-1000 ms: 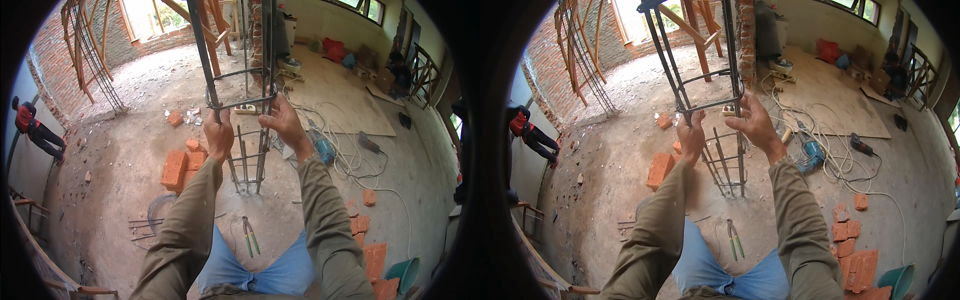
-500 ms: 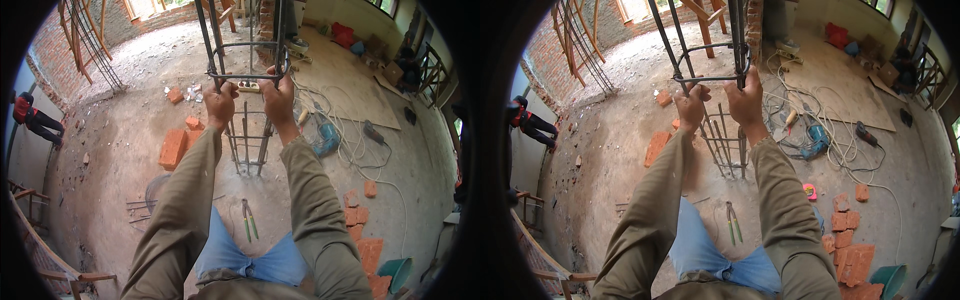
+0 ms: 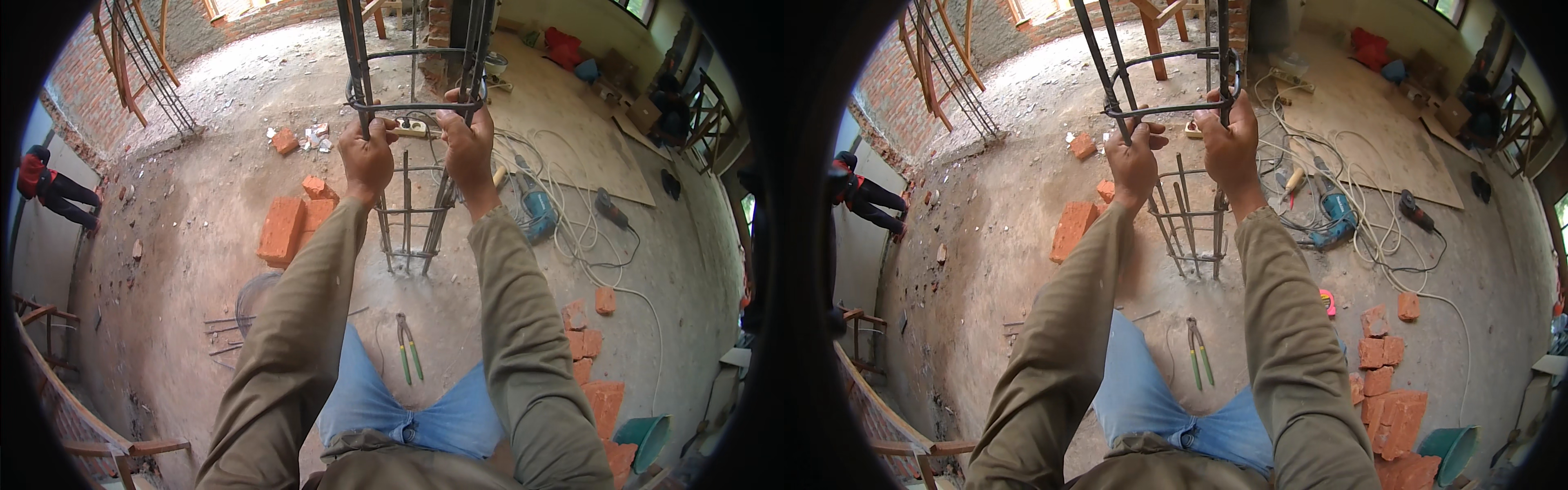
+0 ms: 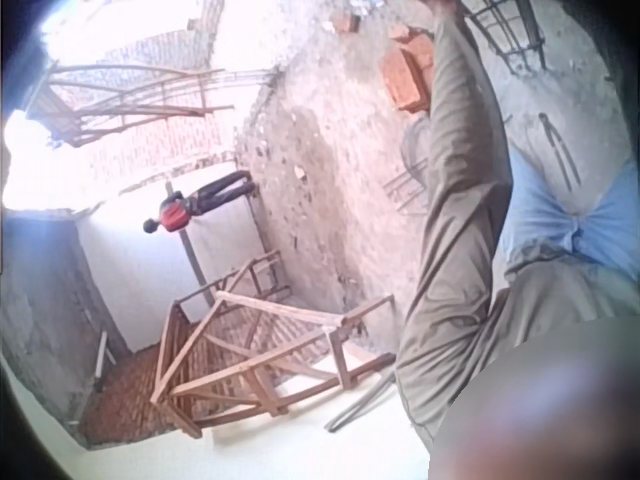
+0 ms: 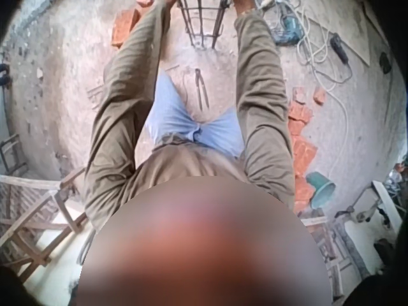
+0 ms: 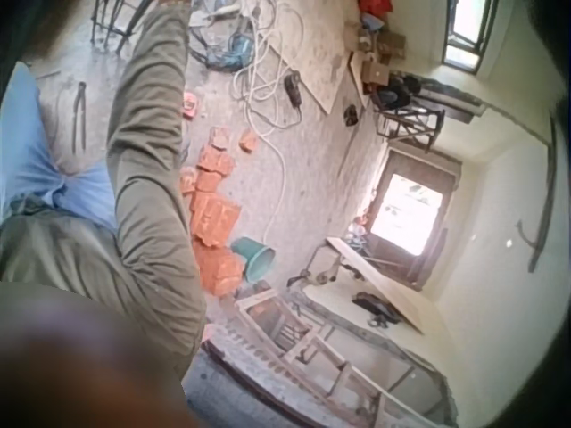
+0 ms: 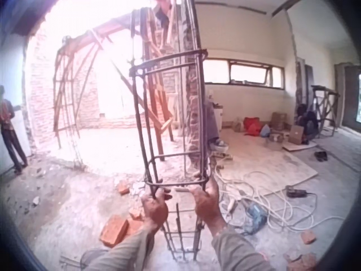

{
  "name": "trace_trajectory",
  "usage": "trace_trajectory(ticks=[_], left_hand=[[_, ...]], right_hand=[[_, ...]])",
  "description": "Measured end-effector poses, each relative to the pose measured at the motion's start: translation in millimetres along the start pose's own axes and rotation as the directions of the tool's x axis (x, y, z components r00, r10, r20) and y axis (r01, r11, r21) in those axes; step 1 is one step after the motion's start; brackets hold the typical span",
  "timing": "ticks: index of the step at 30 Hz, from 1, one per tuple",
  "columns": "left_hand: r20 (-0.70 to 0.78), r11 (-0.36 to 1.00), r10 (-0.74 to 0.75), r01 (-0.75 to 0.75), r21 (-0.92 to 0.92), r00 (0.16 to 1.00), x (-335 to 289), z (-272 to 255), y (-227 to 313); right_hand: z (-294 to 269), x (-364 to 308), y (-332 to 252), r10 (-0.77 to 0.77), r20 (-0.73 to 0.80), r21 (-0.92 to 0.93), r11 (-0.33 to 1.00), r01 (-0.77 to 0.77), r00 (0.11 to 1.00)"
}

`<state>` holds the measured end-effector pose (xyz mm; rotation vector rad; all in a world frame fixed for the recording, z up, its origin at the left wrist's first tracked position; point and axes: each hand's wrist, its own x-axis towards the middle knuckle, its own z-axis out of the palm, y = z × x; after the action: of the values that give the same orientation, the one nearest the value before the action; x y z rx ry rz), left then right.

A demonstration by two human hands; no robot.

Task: The person sits on the floor and assembles a vertical rebar cage by tying horizontal and vertical steel bars together with wire. They use pliers to twist and secure the wire at multiple joints, occasionally adjusting the cage and picking up additional wire from the floor.

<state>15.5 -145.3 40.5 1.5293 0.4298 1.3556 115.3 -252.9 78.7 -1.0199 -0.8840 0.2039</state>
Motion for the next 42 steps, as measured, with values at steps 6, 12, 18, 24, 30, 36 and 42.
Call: trace_trajectory(ticks=[6, 12, 18, 24, 30, 36, 42], left_hand=[[0.068, 0.993, 0.037, -0.044, 0.107, 0.997, 3, -4, 5], [0.378, 0.93, -0.176, 0.028, 0.367, 0.909, -13, -67, 18], [0.174, 0.867, -0.4, 0.31, 0.39, 0.9, -104, -249, -38], [-0.394, 0.413, -0.533, 0.637, 0.651, 0.749, -265, -425, -82], [-0.451, 0.164, -0.571, 0.634, 0.755, 0.685, -372, -438, -109], [-0.434, 0.272, -0.46, 0.588, 0.762, 0.774, -424, -411, -92], [0.121, 0.248, -0.573, 0.03, 0.968, 0.81, -477, -339, -68]], right_hand=[[-3, 3, 5, 0.024, -0.001, 0.019, 1.0, -0.024, 1.0], [-8, 5, 8, -0.027, 0.03, -0.028, 0.999, 0.028, 0.999], [-19, 12, 20, -0.074, 0.088, 0.015, 0.997, 0.073, 0.993], [-46, 25, 30, -0.01, 0.209, 0.138, 0.99, -0.02, 0.978], [-79, 44, 38, 0.069, 0.305, 0.192, 0.972, -0.132, 0.95], [-92, 55, 38, 0.057, 0.332, 0.178, 0.976, -0.122, 0.942], [-103, 64, 39, 0.13, 0.417, 0.179, 0.959, -0.222, 0.9]])
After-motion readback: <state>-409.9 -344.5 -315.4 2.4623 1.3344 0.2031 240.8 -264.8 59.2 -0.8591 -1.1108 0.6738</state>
